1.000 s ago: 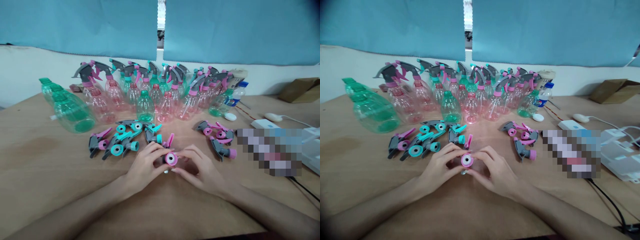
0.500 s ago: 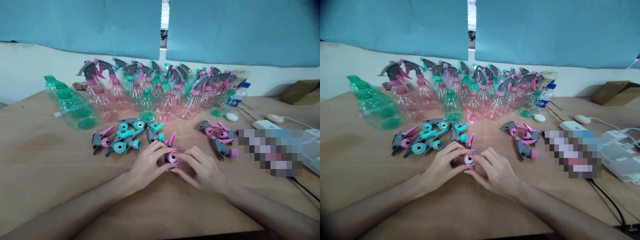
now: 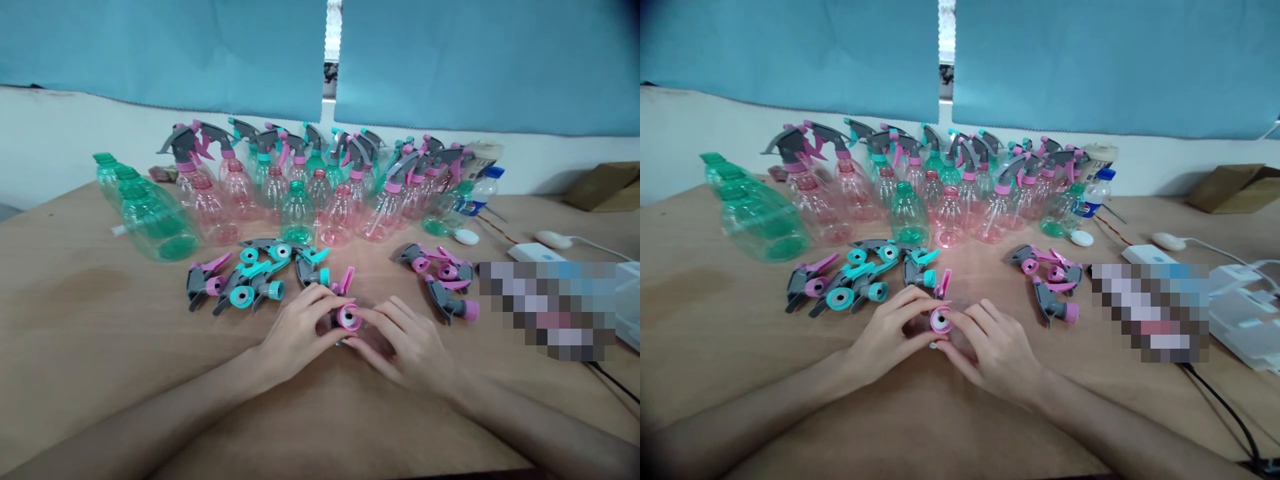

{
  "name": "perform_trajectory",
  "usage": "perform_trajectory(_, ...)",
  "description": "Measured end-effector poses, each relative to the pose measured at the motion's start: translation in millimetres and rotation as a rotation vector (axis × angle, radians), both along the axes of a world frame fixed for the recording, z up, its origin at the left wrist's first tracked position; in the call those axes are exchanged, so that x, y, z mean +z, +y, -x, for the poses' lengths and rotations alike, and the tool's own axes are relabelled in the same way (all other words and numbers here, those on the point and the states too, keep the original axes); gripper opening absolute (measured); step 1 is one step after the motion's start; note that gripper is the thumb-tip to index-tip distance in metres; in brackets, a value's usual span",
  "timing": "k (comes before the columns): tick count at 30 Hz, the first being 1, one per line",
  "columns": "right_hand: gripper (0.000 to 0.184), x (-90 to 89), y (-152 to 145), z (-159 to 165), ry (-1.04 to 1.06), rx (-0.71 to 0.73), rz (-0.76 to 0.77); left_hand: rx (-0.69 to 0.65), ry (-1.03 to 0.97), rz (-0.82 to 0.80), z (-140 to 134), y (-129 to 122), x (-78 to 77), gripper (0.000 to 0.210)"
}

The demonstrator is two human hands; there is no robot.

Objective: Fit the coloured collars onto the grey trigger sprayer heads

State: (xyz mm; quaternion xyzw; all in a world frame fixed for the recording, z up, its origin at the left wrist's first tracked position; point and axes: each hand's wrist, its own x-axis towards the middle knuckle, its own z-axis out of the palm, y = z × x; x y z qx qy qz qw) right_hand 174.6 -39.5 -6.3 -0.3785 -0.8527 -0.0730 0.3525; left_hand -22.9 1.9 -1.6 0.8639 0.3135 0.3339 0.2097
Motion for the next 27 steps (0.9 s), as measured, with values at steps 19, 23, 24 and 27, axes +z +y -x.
perform_trajectory(19,0.031,-12.1,2.8,0.4,0.069,0.050,0.202,-0.019,-0.039,-0.052,-0.7,0.0,1.9,0.029)
perform_trajectory(23,0.029,-13.7,3.3,-0.4,0.140,0.094,0.256,-0.038,-0.035,-0.070,-0.4,0.7,1.2,0.028)
perform_trajectory(24,0.028,-14.0,3.3,-0.4,0.156,0.108,0.259,-0.040,-0.031,-0.075,-0.5,0.9,1.0,0.028)
perform_trajectory(27,0.028,-14.6,3.3,-0.2,0.167,0.125,0.279,-0.039,-0.012,-0.083,-0.7,1.3,1.2,0.027)
